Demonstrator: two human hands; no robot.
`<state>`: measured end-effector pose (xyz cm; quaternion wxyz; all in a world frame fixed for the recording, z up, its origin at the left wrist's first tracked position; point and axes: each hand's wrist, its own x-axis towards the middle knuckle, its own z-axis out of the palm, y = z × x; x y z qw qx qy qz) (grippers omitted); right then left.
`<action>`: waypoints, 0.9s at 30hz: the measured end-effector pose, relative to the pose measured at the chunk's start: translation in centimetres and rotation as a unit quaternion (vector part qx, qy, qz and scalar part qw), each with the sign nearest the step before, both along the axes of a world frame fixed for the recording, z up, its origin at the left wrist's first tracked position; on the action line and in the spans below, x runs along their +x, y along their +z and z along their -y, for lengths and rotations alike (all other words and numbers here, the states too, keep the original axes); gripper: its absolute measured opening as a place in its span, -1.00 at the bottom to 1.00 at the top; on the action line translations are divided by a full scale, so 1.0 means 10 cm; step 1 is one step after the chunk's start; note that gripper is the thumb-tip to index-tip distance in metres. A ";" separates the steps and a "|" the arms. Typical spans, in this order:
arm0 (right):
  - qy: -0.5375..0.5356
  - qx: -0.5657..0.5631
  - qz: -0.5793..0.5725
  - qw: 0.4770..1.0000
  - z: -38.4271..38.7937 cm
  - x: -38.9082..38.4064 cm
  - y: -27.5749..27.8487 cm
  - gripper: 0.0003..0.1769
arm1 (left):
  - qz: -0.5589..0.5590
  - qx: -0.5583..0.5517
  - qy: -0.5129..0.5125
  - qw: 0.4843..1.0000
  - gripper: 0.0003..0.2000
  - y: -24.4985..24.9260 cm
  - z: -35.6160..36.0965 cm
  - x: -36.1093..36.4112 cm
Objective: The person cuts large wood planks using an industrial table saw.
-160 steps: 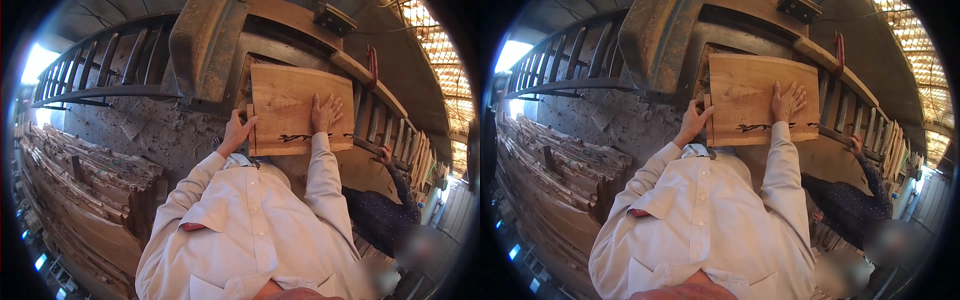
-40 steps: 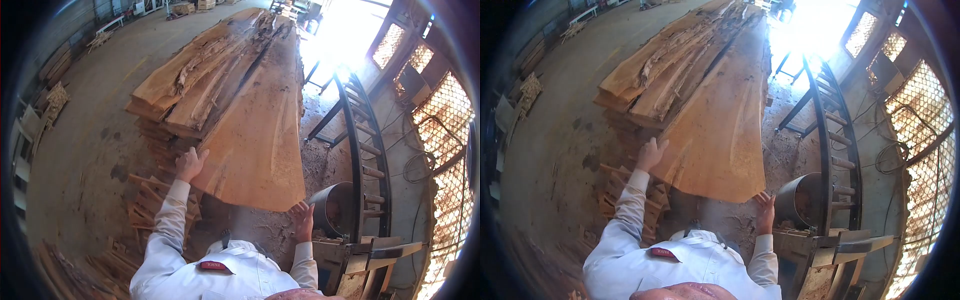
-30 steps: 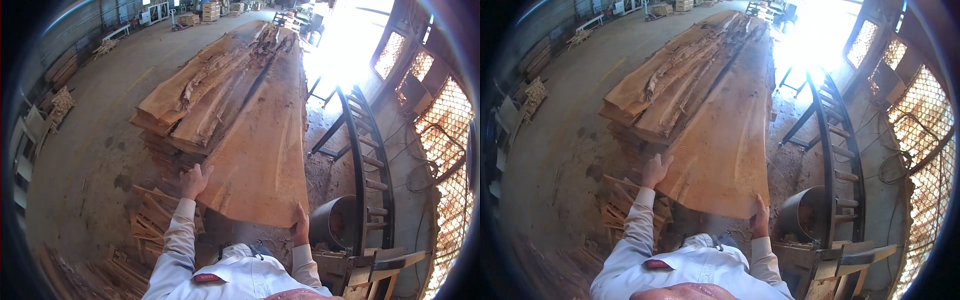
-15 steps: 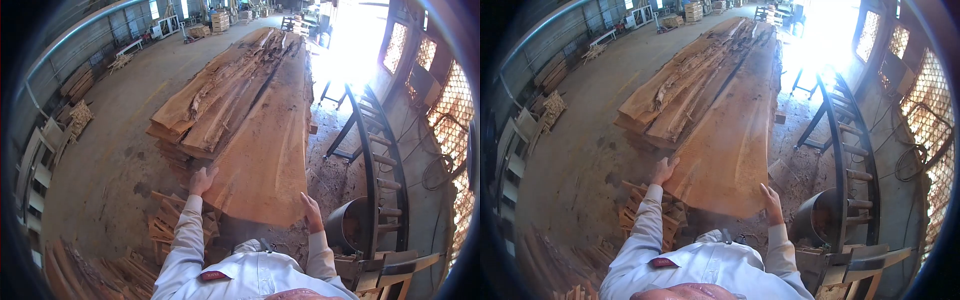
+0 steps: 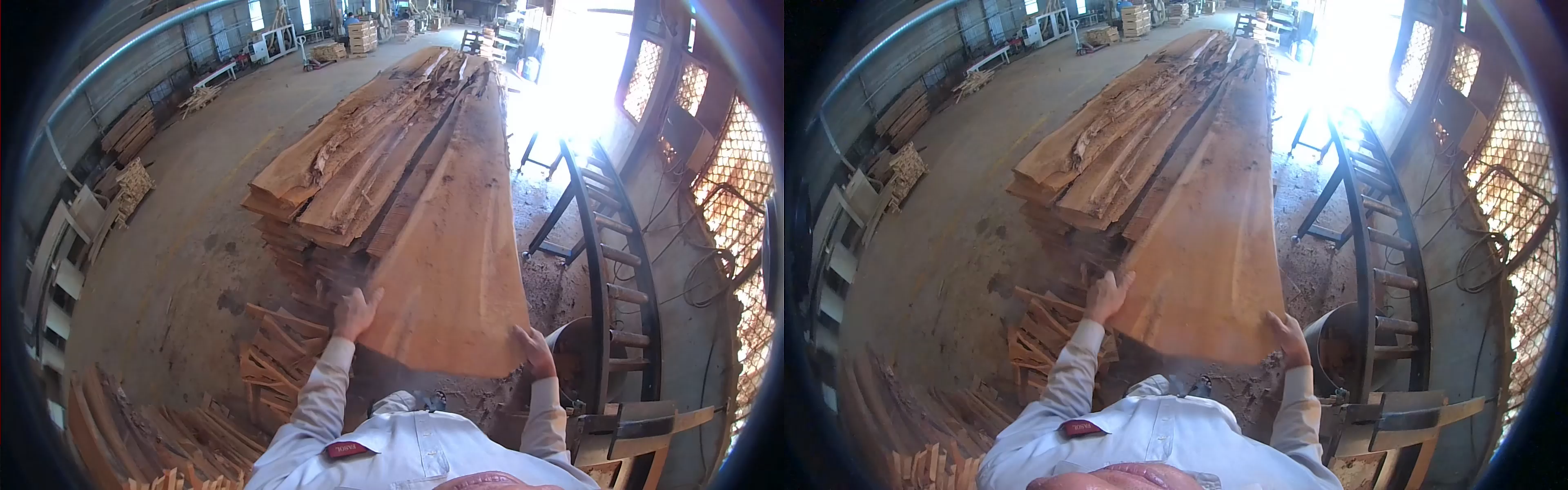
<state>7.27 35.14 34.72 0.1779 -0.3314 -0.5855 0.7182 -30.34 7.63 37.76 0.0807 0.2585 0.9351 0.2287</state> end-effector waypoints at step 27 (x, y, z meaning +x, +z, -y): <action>-0.133 0.123 0.157 0.971 1.34 0.54 0.26 -0.55 | 0.033 0.097 -0.104 0.989 -0.36 -0.01 1.23 0.77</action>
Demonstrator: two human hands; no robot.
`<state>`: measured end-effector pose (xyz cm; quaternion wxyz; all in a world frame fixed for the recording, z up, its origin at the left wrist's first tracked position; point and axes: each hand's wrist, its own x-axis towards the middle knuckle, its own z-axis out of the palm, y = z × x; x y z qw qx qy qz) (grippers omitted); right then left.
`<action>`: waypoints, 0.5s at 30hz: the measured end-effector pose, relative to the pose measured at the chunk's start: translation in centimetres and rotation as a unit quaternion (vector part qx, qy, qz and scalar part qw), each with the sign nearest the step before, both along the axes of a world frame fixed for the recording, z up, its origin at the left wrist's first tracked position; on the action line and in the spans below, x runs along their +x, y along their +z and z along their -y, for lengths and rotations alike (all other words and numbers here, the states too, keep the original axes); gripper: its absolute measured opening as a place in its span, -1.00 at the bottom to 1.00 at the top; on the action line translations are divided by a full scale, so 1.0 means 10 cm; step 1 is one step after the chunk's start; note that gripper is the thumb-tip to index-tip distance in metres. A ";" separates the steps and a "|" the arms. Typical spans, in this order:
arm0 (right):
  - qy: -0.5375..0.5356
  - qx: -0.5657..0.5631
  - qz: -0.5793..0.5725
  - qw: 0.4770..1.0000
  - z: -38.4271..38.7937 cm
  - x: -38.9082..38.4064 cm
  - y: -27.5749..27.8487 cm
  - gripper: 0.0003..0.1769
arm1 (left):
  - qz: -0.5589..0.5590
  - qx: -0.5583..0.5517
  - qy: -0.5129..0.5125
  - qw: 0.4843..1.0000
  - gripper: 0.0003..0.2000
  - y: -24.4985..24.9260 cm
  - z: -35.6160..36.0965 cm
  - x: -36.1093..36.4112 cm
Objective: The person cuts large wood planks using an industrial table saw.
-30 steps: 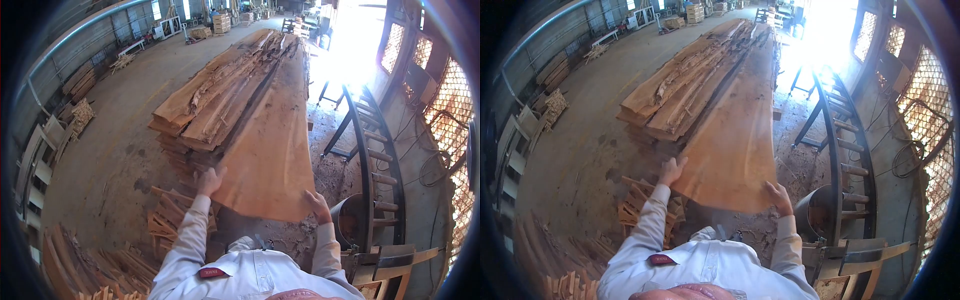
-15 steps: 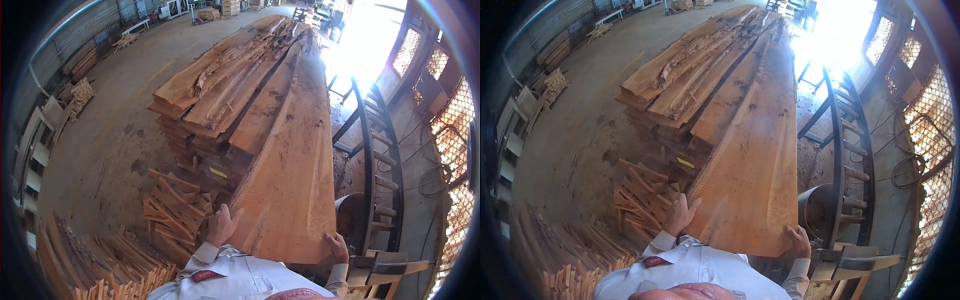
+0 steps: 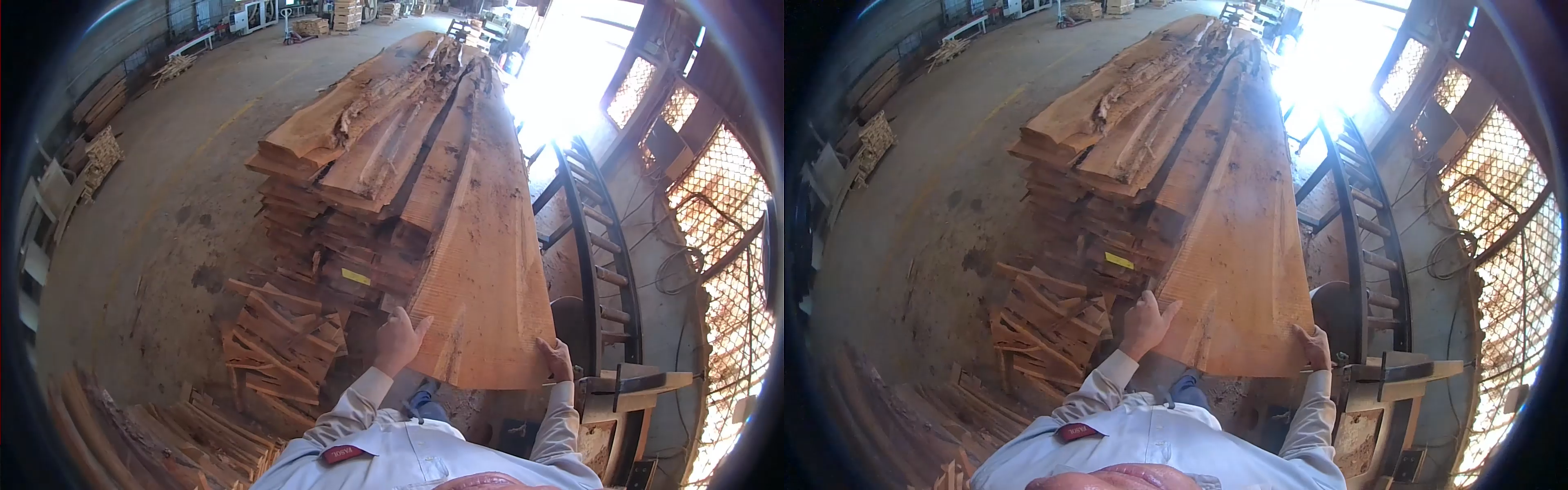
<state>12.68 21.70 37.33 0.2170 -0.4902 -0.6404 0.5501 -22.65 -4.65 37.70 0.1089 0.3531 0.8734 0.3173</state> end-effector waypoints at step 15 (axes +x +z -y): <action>-0.044 0.057 -0.037 0.997 1.44 -0.76 -0.26 -0.58 | -0.069 -0.064 0.004 0.995 -0.19 0.17 0.77 -1.11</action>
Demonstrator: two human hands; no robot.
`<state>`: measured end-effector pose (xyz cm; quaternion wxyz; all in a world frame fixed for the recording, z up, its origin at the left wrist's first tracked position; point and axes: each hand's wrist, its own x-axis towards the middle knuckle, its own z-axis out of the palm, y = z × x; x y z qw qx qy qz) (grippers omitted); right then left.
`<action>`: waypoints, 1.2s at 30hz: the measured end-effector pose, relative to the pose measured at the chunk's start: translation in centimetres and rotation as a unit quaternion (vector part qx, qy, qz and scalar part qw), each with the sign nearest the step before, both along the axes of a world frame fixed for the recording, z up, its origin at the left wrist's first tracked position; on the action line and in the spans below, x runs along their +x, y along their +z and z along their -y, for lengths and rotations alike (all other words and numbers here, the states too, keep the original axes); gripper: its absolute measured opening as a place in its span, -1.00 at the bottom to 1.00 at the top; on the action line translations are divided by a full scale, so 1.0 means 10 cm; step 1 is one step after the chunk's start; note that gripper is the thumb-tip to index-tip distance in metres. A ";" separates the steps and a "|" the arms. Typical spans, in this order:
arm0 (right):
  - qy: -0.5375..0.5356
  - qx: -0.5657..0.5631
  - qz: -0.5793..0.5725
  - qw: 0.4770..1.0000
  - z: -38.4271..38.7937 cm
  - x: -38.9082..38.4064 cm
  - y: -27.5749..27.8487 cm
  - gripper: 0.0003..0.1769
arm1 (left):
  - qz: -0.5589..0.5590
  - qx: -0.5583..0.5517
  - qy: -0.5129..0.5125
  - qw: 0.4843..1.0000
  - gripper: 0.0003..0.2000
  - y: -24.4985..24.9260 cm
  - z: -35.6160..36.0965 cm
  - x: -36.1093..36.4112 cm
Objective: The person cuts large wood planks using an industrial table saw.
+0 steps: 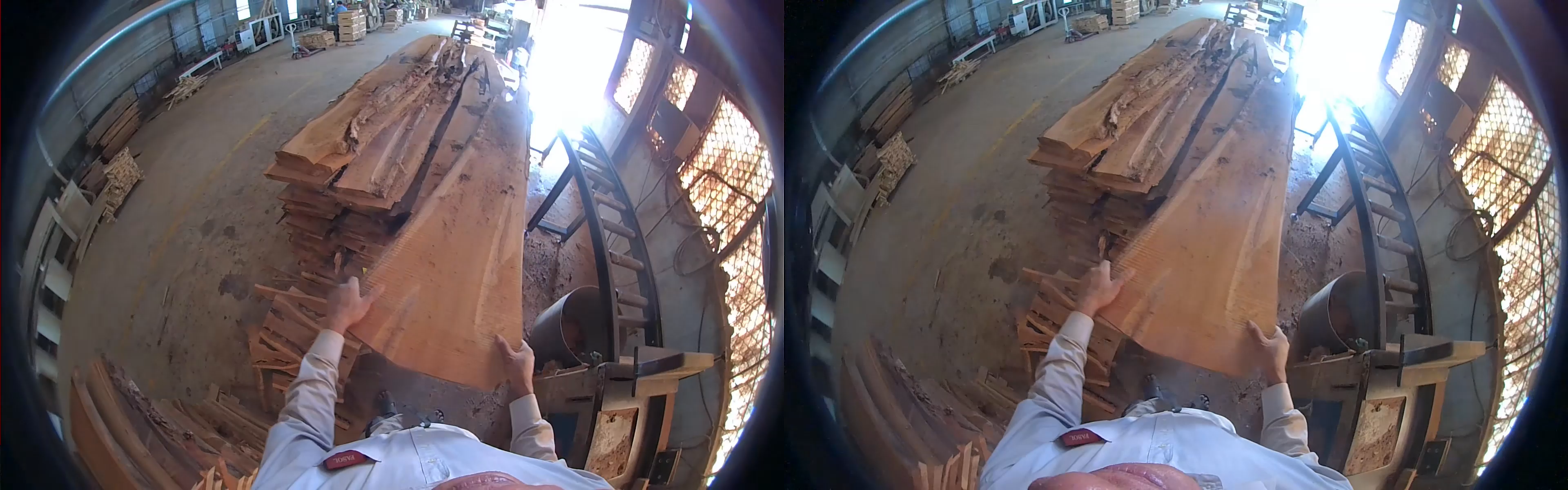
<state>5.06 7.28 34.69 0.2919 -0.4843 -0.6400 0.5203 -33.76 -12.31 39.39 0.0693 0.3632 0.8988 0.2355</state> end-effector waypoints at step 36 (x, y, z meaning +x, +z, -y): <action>-0.085 -0.086 -0.028 0.992 1.01 -1.54 0.09 -0.38 | -0.078 -0.049 -0.068 0.993 -0.22 0.13 -0.28 -1.93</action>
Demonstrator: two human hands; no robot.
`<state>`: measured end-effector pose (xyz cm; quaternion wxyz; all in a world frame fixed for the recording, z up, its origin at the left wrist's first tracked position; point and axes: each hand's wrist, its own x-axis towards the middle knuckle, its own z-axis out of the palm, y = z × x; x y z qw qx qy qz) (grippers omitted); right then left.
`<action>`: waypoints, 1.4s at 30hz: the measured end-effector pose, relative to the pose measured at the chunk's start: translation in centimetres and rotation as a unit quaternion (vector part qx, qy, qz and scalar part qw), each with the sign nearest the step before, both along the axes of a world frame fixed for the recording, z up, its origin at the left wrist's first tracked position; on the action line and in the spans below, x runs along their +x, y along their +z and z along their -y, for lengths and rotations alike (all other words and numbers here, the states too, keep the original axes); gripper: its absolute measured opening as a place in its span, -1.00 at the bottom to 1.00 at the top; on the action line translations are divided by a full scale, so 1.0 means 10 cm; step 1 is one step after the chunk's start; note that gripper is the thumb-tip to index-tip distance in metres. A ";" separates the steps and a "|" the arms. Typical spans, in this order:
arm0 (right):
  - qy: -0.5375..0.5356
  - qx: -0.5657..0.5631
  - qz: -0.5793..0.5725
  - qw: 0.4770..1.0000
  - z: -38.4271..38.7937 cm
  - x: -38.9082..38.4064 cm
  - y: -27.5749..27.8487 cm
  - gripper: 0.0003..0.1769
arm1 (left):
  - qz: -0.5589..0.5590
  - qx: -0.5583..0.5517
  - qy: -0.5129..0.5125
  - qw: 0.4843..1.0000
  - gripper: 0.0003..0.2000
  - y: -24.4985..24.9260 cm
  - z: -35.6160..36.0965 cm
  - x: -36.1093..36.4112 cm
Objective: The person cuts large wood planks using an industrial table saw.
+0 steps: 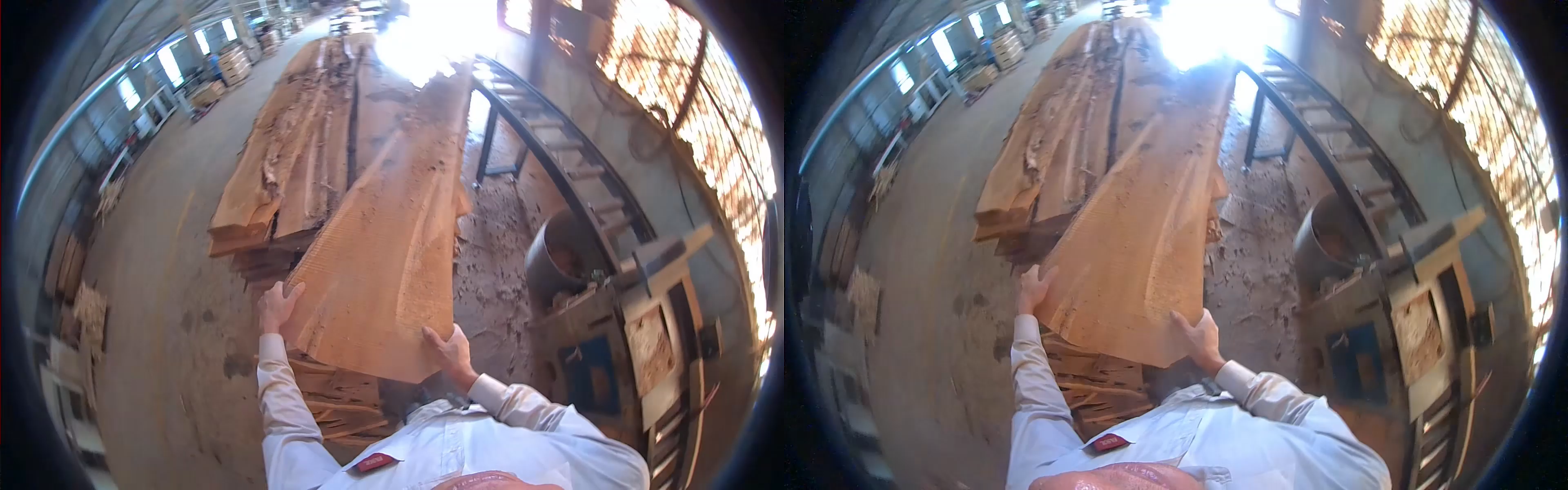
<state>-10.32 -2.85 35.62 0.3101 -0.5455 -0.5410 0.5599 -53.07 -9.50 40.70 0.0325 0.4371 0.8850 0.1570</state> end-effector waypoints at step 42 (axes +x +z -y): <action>-0.361 -0.100 -0.700 0.608 -0.80 4.56 -1.32 0.04 | 0.595 -0.018 -0.074 0.800 -0.69 -0.70 -1.13 5.18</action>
